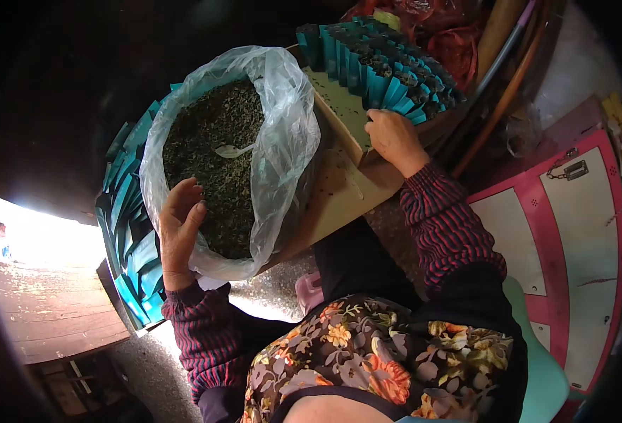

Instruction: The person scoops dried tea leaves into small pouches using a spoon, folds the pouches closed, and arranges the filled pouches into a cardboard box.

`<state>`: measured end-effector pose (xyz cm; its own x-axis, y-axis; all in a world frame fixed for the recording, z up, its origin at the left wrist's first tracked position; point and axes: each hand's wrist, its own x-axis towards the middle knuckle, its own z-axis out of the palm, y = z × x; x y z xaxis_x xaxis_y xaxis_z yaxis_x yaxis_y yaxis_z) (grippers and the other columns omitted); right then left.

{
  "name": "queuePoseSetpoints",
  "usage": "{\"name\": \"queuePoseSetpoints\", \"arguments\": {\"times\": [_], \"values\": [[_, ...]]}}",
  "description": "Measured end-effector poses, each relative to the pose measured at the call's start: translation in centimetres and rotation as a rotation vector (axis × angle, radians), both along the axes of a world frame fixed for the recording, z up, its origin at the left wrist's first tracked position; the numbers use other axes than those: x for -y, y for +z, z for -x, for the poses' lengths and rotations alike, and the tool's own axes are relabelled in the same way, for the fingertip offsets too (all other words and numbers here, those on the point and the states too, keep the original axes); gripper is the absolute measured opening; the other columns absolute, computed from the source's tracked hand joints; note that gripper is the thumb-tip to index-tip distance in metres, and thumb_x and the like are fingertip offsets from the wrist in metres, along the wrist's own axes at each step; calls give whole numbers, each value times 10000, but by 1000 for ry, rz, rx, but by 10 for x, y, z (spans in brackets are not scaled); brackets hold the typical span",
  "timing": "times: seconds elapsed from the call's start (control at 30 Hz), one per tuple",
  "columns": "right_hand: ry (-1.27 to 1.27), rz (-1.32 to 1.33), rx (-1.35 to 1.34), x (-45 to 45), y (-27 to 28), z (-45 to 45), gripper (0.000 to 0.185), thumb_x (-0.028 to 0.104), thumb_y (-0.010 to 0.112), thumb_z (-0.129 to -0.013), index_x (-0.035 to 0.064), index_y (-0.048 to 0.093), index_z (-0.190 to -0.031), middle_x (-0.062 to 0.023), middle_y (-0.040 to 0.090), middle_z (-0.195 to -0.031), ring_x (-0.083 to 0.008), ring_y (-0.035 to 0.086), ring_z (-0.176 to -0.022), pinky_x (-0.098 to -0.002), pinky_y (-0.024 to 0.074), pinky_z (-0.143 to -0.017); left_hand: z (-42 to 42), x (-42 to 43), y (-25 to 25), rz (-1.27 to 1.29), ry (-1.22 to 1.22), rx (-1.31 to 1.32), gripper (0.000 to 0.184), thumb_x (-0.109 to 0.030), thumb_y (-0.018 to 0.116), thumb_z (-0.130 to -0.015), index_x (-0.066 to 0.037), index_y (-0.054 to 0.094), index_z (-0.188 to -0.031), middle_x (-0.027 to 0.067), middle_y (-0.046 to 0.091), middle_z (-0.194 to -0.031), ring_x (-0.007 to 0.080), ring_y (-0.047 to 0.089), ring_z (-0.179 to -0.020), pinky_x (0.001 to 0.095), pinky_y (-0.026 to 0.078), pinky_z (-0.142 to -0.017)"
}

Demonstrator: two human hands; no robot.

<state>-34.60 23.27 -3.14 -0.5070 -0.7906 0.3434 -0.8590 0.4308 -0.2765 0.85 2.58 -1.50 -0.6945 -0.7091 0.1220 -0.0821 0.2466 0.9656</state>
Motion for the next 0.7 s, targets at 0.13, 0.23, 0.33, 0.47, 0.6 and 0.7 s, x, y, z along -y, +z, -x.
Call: {"name": "queuePoseSetpoints", "arguments": {"times": [0.13,0.23,0.33,0.47,0.6,0.7], "values": [[-2,-13,-23,1,3,-3,199,163,541,-843,-17,605,-894,-225,630,-862,-396,600,-836,-465,473,-723,-1,2,-2,-25,-4,-4,501,-186,678,-838,-53,504,-1289,102,577,-1161,184,547,-1086,305,435,-932],[-16,-64,-12,2,-1,0,203,174,541,-853,-21,595,-861,-232,626,-847,-399,599,-829,-464,473,-720,-1,1,-3,-6,6,-4,501,-186,680,-838,-53,504,-1289,98,578,-1161,179,550,-1080,299,439,-926],[25,-121,-72,4,-1,2,204,174,537,-857,-23,586,-837,-238,623,-843,-402,597,-824,-464,473,-716,-2,3,-5,-22,-10,-18,497,-183,676,-842,-53,503,-1289,95,580,-1158,181,553,-1079,300,441,-925],[-8,-69,-34,6,-5,1,204,168,526,-838,-7,603,-766,-223,620,-798,-386,611,-780,-460,488,-688,-1,0,0,-3,11,9,495,-164,673,-841,-48,500,-1291,90,581,-1159,179,555,-1076,302,441,-929],[229,-102,-279,1,-12,14,168,134,524,-798,24,626,-722,-171,610,-791,-363,618,-772,-458,496,-665,-3,8,-7,39,-32,-35,481,-116,661,-841,-29,498,-1285,94,585,-1156,175,558,-1073,300,439,-936],[252,-196,-242,1,-10,18,166,127,503,-827,27,635,-839,-187,612,-897,-379,594,-838,-445,485,-699,-1,4,-5,2,-28,-115,468,-105,670,-833,-21,511,-1265,86,607,-1114,161,568,-1046,296,445,-927]]}}
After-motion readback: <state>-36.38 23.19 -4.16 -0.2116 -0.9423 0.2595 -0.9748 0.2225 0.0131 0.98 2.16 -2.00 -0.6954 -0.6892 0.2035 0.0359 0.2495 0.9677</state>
